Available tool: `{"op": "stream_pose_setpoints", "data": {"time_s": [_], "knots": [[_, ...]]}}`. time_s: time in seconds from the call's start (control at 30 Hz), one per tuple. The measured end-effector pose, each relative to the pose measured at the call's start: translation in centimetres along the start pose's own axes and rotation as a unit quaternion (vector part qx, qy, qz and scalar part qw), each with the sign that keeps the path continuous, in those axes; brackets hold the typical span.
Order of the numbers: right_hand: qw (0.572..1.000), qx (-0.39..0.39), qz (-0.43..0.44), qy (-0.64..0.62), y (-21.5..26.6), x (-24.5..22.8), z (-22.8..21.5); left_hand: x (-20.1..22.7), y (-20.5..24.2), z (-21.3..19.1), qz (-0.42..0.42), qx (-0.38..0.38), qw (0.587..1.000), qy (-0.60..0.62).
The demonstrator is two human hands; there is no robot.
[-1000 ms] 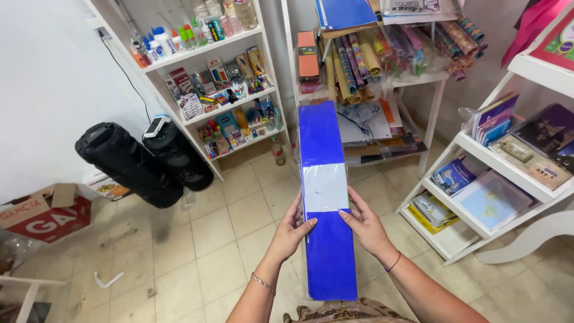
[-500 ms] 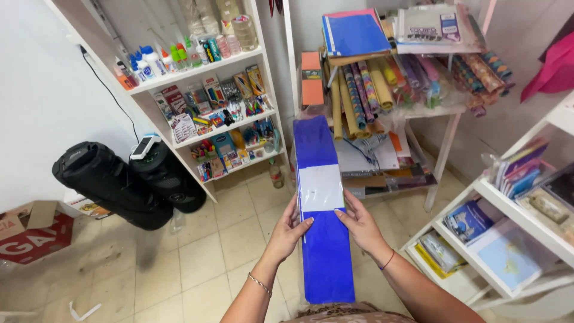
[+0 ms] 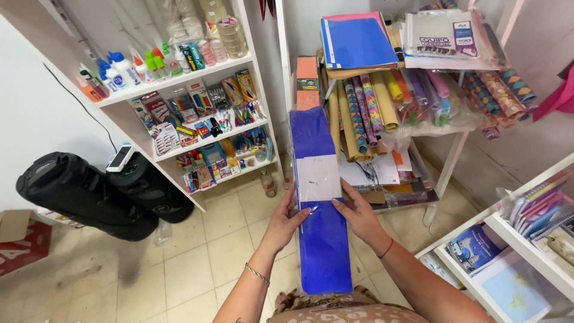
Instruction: Organizing various colors of crepe paper packages on a desk and shelves in a shop.
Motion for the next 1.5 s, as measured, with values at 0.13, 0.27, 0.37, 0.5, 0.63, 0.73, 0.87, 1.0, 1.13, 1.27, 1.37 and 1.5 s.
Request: {"op": "stream_pose_setpoints", "data": {"time_s": [0.13,0.27,0.37,0.5,0.63,0.73,0.87,1.0,1.13,1.27,1.37,1.5], "knots": [[1.0,0.003,0.011,-0.004,-3.7,-1.1,0.5,-0.3,-4.1,-1.5,-0.002,-0.008,1.0,0.003],[0.999,0.022,0.03,-0.015,-8.7,0.1,1.0,0.2,-8.7,-3.8,-0.011,-0.015,1.0,-0.004],[0.997,0.051,0.048,-0.043,-12.4,1.1,2.0,1.8,-12.6,-5.2,-0.013,-0.031,0.999,-0.004],[0.99,0.075,0.071,-0.092,-15.9,1.2,3.9,3.2,-17.9,-7.6,-0.02,-0.053,0.998,-0.006],[0.986,0.111,0.085,-0.09,-18.0,1.5,5.9,2.4,-23.5,-10.0,-0.042,-0.067,0.997,-0.009],[0.987,0.118,0.093,-0.062,-19.2,1.7,7.1,2.0,-26.5,-11.3,-0.043,-0.075,0.996,-0.002],[0.987,0.121,0.102,-0.036,-21.6,3.1,7.4,1.0,-30.2,-12.0,-0.045,-0.075,0.996,-0.027],[0.985,0.125,0.116,-0.032,-23.7,1.9,7.4,0.1,-33.0,-11.6,-0.05,-0.071,0.995,-0.047],[0.984,0.126,0.118,-0.037,-26.2,0.7,6.3,-0.4,-35.2,-11.5,-0.048,-0.071,0.995,-0.057],[0.985,0.115,0.127,-0.03,-29.5,1.8,4.9,1.2,-37.2,-9.8,-0.046,-0.07,0.991,-0.101],[0.987,0.11,0.114,-0.037,-31.6,4.1,3.8,0.9,-38.9,-9.3,-0.043,-0.066,0.989,-0.126],[0.988,0.07,0.112,-0.076,-33.9,6.2,2.2,1.7,-40.5,-8.1,-0.092,-0.046,0.985,-0.142]]}}
Point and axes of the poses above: each hand's wrist, its own y-axis away from the middle knuckle, its own z-axis out of the palm, x = y × z, the point moved 1 cm from there along -y, towards the middle knuckle, and after that the axes turned 15 degrees about y, right-handed, at the moved point
